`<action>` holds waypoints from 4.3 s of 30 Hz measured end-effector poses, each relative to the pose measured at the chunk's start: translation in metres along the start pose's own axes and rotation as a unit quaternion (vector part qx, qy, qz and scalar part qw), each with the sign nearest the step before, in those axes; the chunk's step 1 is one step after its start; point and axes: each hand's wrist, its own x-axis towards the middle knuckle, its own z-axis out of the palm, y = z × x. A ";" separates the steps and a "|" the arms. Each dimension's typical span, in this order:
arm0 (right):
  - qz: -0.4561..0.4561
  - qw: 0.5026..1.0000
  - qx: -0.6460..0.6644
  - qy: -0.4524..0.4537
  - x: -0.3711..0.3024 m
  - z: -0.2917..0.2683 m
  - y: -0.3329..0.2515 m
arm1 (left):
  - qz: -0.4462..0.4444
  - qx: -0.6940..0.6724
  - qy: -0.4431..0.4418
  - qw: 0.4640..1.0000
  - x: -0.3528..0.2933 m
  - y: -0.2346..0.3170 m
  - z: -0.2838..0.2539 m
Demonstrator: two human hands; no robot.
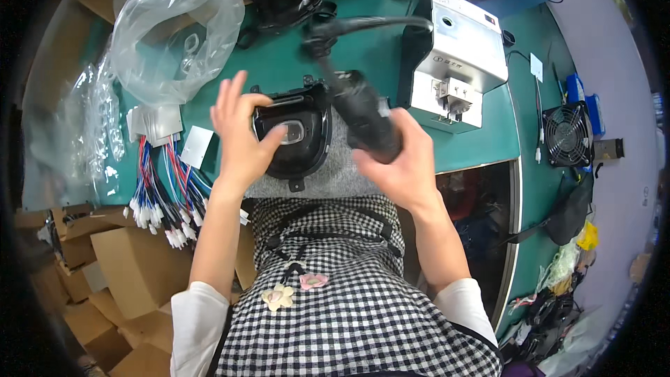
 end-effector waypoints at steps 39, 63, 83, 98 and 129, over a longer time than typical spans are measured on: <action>0.163 0.953 0.206 -0.151 0.006 0.044 0.005 | 0.088 -0.057 -0.045 0.993 -0.016 -0.012 -0.004; -0.366 0.820 0.261 0.354 0.031 -0.089 -0.002 | -0.004 0.216 -0.261 0.941 0.013 -0.100 -0.090; -0.190 0.904 0.303 0.235 0.048 -0.075 -0.005 | 0.051 -0.077 -0.072 0.993 0.005 0.010 -0.049; -0.223 0.903 0.362 0.064 0.044 0.024 -0.049 | 0.091 0.028 -0.140 0.986 0.021 0.012 -0.007; -0.346 0.846 0.253 0.317 0.044 -0.090 -0.018 | 0.110 0.001 -0.079 0.991 0.016 0.019 0.011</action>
